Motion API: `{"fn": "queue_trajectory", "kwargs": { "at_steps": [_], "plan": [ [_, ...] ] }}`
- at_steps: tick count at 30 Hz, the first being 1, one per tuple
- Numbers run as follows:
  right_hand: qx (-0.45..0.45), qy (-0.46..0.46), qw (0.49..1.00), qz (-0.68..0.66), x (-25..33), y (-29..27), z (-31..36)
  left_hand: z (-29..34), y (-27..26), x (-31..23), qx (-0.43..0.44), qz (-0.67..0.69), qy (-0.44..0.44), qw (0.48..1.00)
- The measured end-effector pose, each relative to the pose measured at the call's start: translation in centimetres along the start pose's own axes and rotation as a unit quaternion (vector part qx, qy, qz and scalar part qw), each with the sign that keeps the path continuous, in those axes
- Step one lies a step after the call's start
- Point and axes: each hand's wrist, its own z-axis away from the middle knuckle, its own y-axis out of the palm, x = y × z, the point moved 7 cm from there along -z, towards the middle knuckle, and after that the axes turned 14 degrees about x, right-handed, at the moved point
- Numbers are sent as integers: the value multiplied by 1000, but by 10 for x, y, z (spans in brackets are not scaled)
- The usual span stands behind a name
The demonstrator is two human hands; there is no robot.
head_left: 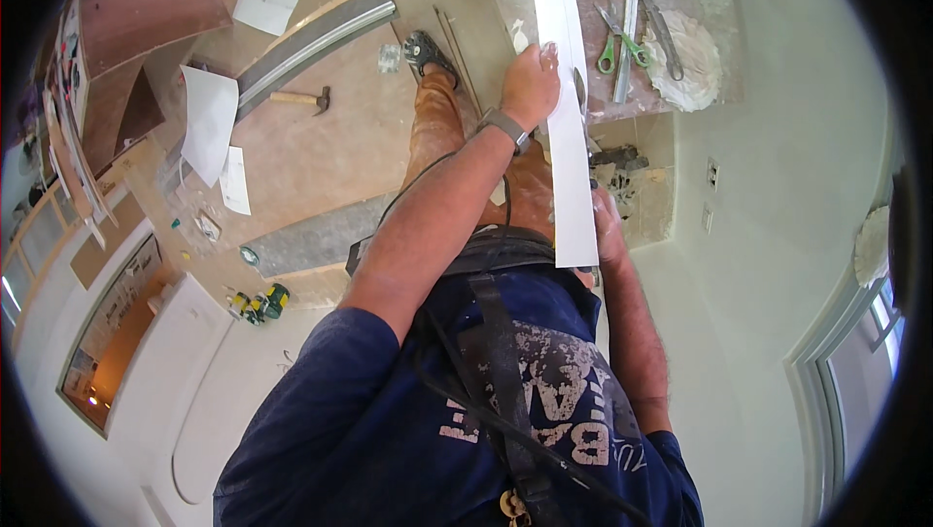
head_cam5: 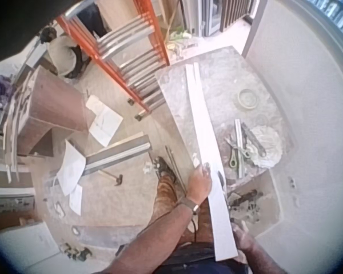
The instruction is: The person uses green-handled scissors to trim a long white strip of material on a workbench. They then switch to yellow-handled tin snips to cut the same strip. The person is wearing a blue t-shirt and brown pants in a room with construction materials.
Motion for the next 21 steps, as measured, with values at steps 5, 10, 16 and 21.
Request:
{"fn": "queue_trajectory", "kwargs": {
  "at_steps": [5, 10, 16, 21],
  "plan": [
    [-4, -19, 992, 121, 14, -4, 1, -2, 1, 2, 2, 6, -13, 1000],
    [-3, -92, 968, 235, 11, -8, 4, -2, 1, -1, 6, 11, -18, 1000],
    [-62, -12, 998, 17, -14, -13, 1, -4, 2, 1, 4, -4, -14, 1000],
    [-38, 42, 992, -109, 4, -6, -4, -3, 4, -2, 22, -18, -13, 1000]
  ]
}}
